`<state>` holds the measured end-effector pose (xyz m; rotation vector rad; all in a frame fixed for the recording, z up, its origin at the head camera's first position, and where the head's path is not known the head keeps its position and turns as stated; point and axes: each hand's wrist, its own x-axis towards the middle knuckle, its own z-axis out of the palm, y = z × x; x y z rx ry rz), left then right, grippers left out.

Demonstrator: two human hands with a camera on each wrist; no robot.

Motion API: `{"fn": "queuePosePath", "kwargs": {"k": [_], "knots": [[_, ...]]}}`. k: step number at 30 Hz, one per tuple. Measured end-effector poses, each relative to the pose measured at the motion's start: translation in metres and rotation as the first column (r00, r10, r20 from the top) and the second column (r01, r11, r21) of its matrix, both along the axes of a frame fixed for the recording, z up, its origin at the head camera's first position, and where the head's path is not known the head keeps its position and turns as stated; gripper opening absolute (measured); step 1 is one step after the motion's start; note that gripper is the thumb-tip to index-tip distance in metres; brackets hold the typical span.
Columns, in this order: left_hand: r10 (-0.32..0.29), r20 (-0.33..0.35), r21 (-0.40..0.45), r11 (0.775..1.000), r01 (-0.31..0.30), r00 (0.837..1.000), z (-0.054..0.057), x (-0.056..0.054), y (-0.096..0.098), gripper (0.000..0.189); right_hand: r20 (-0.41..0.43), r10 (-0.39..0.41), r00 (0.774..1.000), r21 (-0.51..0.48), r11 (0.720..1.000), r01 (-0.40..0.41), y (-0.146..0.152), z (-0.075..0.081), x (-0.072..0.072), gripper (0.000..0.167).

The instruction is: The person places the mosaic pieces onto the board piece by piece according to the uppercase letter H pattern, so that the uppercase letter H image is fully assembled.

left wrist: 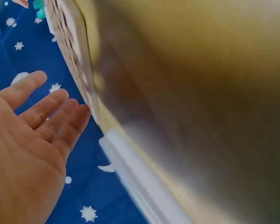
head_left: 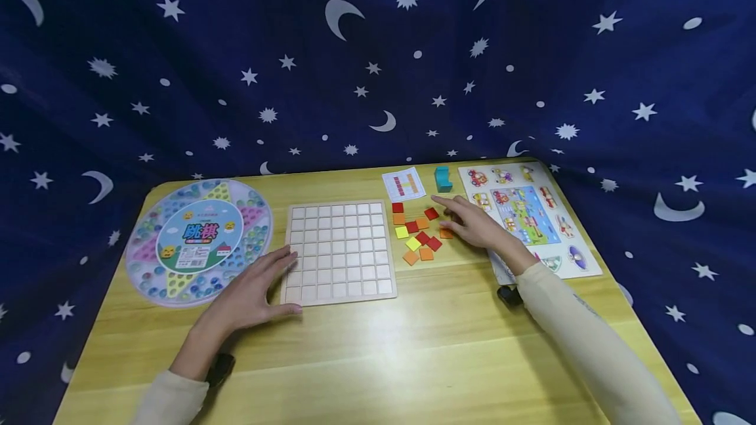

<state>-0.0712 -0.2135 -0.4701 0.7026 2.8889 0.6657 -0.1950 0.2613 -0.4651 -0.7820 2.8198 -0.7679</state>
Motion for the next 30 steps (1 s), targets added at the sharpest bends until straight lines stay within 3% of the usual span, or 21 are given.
{"fn": "queuePosePath", "kwargs": {"k": [5,11,26,30], "knots": [[-0.032,0.034,0.010,0.999,0.032,0.999,-0.010,0.007,0.002,0.102,0.112,-0.033,0.993,-0.086,0.995,0.043,-0.010,-0.008,-0.010,0.051],[-0.029,0.080,0.009,1.000,0.028,0.996,-0.017,0.013,0.003,0.104,0.174,-0.088,0.981,-0.121,0.987,0.110,-0.015,-0.012,-0.016,0.049],[0.021,0.150,0.010,1.000,-0.023,0.988,-0.016,0.013,0.003,0.106,0.279,-0.162,0.947,-0.114,0.973,0.200,-0.018,-0.018,-0.027,0.036],[0.035,0.171,0.007,0.999,-0.037,0.985,-0.016,0.013,0.003,0.105,0.274,-0.175,0.946,-0.107,0.971,0.211,-0.019,-0.018,-0.029,0.033]]}}
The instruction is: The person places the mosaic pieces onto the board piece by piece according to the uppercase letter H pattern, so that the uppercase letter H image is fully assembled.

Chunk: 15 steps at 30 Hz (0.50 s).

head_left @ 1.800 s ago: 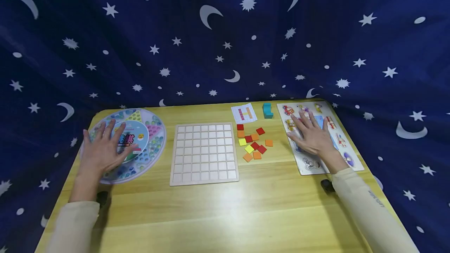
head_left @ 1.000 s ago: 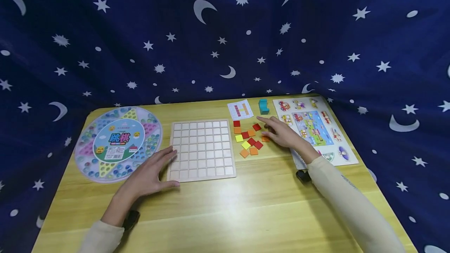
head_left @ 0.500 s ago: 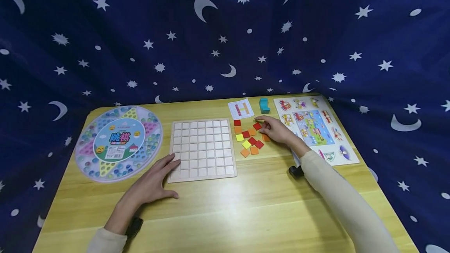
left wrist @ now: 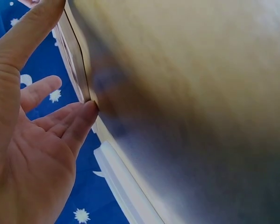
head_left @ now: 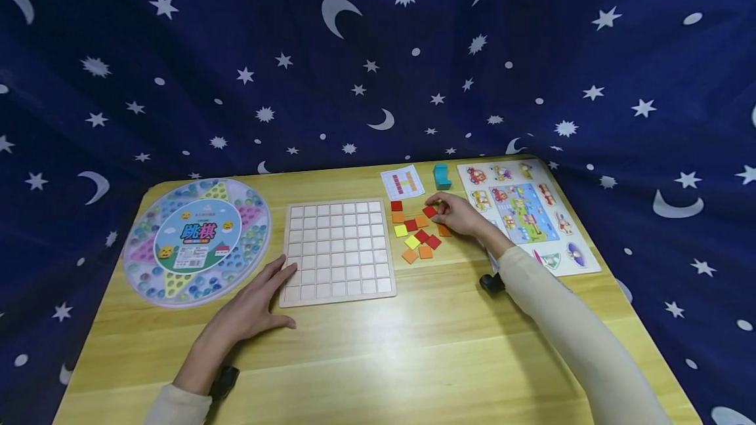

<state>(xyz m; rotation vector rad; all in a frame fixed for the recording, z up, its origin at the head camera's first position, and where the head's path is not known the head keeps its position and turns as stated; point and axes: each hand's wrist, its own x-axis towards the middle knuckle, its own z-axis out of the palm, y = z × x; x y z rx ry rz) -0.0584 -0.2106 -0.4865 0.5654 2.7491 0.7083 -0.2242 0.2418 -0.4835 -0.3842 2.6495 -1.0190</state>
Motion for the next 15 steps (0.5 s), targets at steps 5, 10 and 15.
{"fn": "queuePosePath", "kwargs": {"k": [5,10,15], "knots": [[0.010,0.006,0.003,1.000,-0.010,1.000,0.0003,-0.0008,-0.0010,0.105,-0.010,-0.024,1.000,0.011,1.000,0.024,-0.0039,-0.0001,-0.0020,0.030],[0.014,0.003,-0.002,1.000,-0.014,1.000,-0.0001,-0.0023,-0.0014,0.106,-0.004,-0.042,0.999,0.019,0.999,0.043,-0.0056,-0.0001,-0.0021,0.027],[0.005,-0.004,-0.012,1.000,-0.005,1.000,-0.0001,-0.0026,-0.0014,0.105,0.004,-0.053,0.999,0.016,0.998,0.052,-0.0063,-0.0011,-0.0017,0.026]]}}
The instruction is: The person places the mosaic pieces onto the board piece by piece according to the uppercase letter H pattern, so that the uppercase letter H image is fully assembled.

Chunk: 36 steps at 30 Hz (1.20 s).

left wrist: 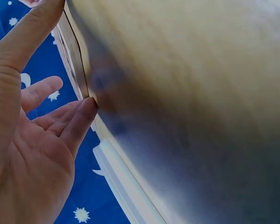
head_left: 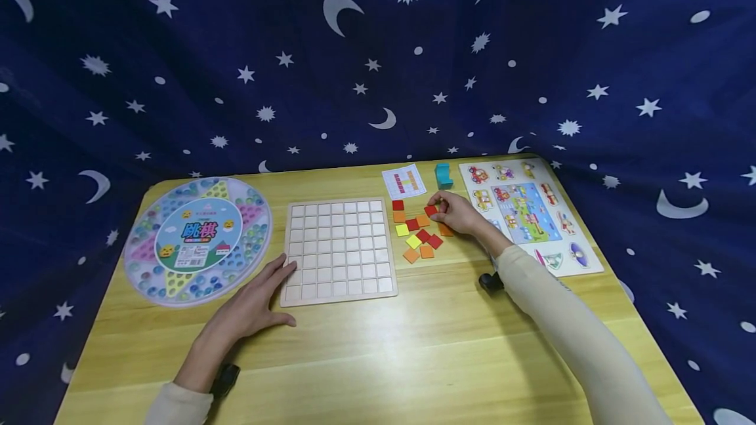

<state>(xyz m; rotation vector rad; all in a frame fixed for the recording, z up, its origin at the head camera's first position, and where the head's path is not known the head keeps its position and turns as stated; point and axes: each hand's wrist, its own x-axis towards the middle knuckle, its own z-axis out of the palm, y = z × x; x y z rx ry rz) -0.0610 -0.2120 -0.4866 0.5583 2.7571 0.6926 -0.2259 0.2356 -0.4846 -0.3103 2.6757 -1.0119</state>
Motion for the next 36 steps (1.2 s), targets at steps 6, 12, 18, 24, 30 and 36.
{"fn": "queuePosePath", "kwargs": {"k": [6,12,18,24,30,36], "knots": [[-0.006,0.002,-0.005,1.000,0.006,1.000,0.001,-0.001,0.000,0.105,0.010,0.001,1.000,-0.005,1.000,-0.001,0.000,-0.001,0.000,0.023],[-0.007,0.009,-0.009,1.000,0.007,1.000,0.000,-0.002,0.000,0.106,0.063,0.012,0.998,-0.081,0.997,-0.007,0.000,0.000,0.001,0.025],[-0.005,0.014,-0.014,1.000,0.005,1.000,0.000,-0.001,0.000,0.107,0.118,0.002,0.993,-0.137,0.990,0.014,0.003,0.002,0.001,0.026],[-0.006,0.012,-0.012,1.000,0.007,1.000,0.001,-0.001,0.000,0.107,0.144,0.004,0.990,-0.146,0.989,0.018,0.001,0.008,0.002,0.031],[-0.007,0.002,-0.014,1.000,0.007,1.000,0.000,-0.001,0.000,0.108,0.134,-0.011,0.991,-0.125,0.992,0.028,0.004,0.000,0.001,0.030],[-0.013,-0.034,-0.004,1.000,0.013,0.999,-0.001,-0.002,-0.002,0.110,0.112,-0.021,0.994,-0.129,0.991,0.036,0.003,0.001,0.000,0.029]]}}
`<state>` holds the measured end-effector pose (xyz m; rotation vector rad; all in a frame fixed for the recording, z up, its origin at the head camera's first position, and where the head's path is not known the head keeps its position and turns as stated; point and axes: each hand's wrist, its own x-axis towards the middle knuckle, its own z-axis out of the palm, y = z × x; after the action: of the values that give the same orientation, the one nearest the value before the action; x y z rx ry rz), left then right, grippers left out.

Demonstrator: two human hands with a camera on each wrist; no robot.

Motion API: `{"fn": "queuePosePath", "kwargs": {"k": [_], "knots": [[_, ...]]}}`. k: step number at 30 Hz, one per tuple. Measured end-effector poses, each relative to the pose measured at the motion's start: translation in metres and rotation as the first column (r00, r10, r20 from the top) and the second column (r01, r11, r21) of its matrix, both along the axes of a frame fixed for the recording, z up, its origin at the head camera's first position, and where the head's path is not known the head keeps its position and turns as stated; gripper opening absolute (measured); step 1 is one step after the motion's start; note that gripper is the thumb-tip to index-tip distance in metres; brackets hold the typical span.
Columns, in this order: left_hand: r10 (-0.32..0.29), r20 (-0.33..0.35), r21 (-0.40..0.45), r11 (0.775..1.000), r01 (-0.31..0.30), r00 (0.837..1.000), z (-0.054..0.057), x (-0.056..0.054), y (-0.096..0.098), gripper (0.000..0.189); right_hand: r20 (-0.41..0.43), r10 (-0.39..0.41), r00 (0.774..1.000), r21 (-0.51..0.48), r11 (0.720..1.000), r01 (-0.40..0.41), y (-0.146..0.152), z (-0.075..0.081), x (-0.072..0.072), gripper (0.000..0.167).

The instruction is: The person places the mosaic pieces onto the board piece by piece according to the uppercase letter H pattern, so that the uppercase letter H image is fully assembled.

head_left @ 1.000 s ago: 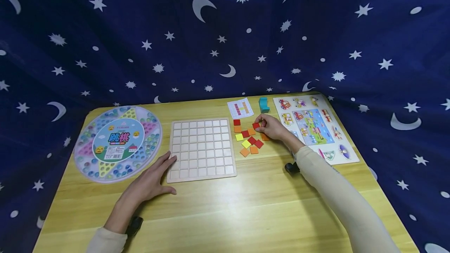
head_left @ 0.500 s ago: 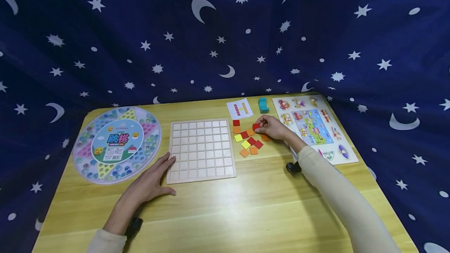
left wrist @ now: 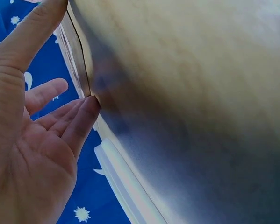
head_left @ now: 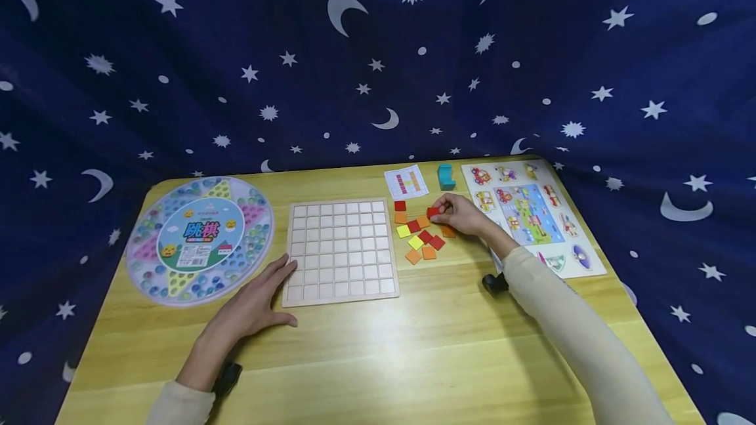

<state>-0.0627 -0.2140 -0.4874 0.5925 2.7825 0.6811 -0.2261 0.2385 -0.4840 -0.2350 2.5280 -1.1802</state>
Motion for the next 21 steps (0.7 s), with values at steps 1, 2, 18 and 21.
{"fn": "queuePosePath", "kwargs": {"k": [1,2,18,21], "knots": [[0.001,-0.002,0.002,1.000,-0.001,1.000,0.000,0.000,0.000,0.110,0.001,-0.002,1.000,-0.004,1.000,0.002,0.000,0.000,0.000,0.029],[0.002,-0.005,0.006,1.000,-0.002,1.000,0.000,0.000,-0.001,0.110,0.003,-0.004,1.000,-0.005,1.000,0.004,-0.001,0.001,0.000,0.029],[0.014,0.038,0.029,0.999,-0.015,0.999,-0.001,-0.003,-0.004,0.097,-0.065,-0.064,0.996,-0.050,0.997,0.061,-0.020,0.002,0.008,0.030],[0.012,0.038,0.028,1.000,-0.013,0.999,-0.002,-0.003,-0.004,0.096,-0.073,-0.062,0.995,-0.065,0.996,0.057,-0.025,0.004,0.011,0.031]]}}
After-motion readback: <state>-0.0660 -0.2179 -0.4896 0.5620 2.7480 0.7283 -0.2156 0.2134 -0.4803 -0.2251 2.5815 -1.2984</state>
